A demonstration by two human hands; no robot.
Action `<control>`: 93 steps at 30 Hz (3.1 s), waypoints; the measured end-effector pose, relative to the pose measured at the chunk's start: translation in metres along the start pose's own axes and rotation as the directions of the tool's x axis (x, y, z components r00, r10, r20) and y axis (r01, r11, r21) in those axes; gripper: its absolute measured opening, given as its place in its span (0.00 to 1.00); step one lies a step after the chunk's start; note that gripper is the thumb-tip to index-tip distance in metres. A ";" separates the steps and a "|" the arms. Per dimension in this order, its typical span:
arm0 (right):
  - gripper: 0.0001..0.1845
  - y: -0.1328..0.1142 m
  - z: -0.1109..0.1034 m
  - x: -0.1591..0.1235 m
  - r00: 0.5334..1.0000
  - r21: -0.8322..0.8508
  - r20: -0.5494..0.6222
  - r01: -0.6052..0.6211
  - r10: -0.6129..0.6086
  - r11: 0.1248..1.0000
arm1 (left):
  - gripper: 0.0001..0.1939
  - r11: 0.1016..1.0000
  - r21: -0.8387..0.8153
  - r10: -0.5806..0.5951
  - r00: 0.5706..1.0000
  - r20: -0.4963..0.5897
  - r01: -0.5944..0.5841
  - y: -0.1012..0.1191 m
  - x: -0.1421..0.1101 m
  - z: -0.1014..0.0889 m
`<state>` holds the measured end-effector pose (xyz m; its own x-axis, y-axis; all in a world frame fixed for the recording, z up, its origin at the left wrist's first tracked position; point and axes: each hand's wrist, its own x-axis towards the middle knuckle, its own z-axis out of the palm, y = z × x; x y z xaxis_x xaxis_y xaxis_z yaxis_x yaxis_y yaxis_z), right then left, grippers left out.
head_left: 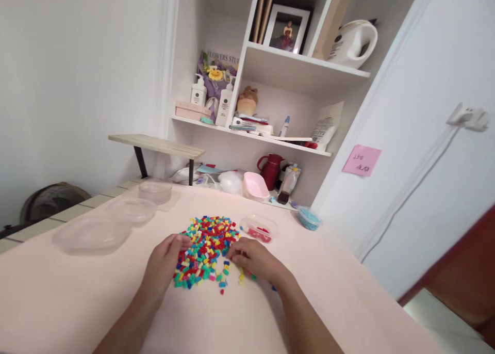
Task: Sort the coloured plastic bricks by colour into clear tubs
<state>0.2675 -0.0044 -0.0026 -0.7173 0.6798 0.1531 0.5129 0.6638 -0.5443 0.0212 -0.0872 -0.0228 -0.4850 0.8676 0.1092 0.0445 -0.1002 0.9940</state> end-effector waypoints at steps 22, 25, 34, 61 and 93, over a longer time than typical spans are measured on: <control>0.05 0.011 -0.007 -0.001 0.976 -0.103 -0.086 -0.209 0.200 0.973 | 0.25 1.000 -0.017 -0.015 1.000 -0.015 0.015 0.006 -0.001 0.000; 0.04 0.010 -0.010 -0.001 0.970 -0.066 -0.110 -0.226 0.218 0.972 | 0.25 0.999 -0.020 -0.030 0.999 -0.016 0.030 0.008 -0.001 -0.001; 0.14 0.039 -0.035 -0.006 0.675 0.041 -0.713 -0.233 0.192 0.972 | 0.24 0.999 -0.020 -0.040 0.999 -0.009 0.039 0.006 0.002 -0.001; 0.07 -0.031 0.007 -0.003 0.939 0.204 0.253 0.185 -0.235 0.961 | 0.25 1.000 0.007 0.020 1.000 -0.013 -0.020 0.007 -0.005 0.003; 0.15 -0.023 0.015 0.009 0.950 -0.026 -0.113 0.288 -0.290 0.957 | 0.26 0.999 0.031 0.023 1.000 -0.004 -0.023 -0.001 0.000 0.000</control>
<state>0.2420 -0.0185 -0.0013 -0.7768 0.4892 0.3966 0.2965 0.8396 -0.4551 0.0211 -0.0874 -0.0239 -0.4870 0.8634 0.1321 0.0826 -0.1050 0.9910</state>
